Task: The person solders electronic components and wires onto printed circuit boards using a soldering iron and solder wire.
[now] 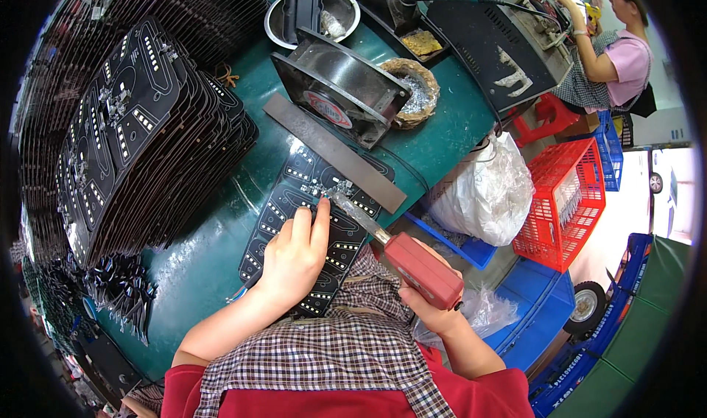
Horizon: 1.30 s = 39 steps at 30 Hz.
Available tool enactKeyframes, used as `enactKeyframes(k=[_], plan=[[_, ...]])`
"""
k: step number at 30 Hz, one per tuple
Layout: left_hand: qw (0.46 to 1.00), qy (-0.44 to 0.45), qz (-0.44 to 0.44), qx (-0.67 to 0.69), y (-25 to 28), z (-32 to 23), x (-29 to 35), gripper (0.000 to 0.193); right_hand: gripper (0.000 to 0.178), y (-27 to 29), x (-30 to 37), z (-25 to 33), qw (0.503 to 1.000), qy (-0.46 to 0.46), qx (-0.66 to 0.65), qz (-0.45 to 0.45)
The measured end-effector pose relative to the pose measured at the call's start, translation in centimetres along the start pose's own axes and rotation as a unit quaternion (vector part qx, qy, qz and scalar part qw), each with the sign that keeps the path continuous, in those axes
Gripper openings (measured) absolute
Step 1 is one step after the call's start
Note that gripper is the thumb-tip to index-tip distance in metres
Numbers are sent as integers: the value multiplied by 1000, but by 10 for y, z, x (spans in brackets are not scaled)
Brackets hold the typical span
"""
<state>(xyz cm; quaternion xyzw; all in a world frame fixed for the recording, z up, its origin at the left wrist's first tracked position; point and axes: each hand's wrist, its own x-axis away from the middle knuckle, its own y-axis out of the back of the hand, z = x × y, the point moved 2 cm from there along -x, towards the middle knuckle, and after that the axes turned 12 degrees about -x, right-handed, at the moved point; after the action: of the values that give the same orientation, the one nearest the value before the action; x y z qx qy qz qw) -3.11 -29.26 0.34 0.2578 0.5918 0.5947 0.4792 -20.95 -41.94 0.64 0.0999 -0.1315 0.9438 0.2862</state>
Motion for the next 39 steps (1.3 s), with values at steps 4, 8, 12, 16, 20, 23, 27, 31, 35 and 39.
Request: enactKeyframes(k=[4,8,12,16,20,23,27,31,35,39], plan=[[1000,-2,8,-14,3,-4,-4,44,50,7,5,1,999,-1,45,1],[999,-1,31,-33,5,-8,-6,43,66,11,10,-8,999,-25,-25,-3],[998,-5,49,-48,9,-4,-2,44,59,9,6,-7,996,16,17,83],[998,-3,63,-32,17,-8,-9,45,59,13,12,-8,997,16,18,76],[996,12,79,-25,15,-11,-12,46,64,11,12,-6,998,-10,-55,6],[998,18,57,-10,12,-10,-9,46,64,9,11,2,998,-17,-58,0],[999,-7,25,-40,9,-6,-4,42,65,8,14,0,998,-25,-53,2],[999,-5,41,-30,11,-4,1,45,66,5,11,-1,996,-25,-88,22],[999,7,42,12,7,-3,-3,45,70,9,8,1,997,-42,-55,15],[999,5,20,32,8,-1,-3,45,65,13,13,5,994,-91,-56,19]])
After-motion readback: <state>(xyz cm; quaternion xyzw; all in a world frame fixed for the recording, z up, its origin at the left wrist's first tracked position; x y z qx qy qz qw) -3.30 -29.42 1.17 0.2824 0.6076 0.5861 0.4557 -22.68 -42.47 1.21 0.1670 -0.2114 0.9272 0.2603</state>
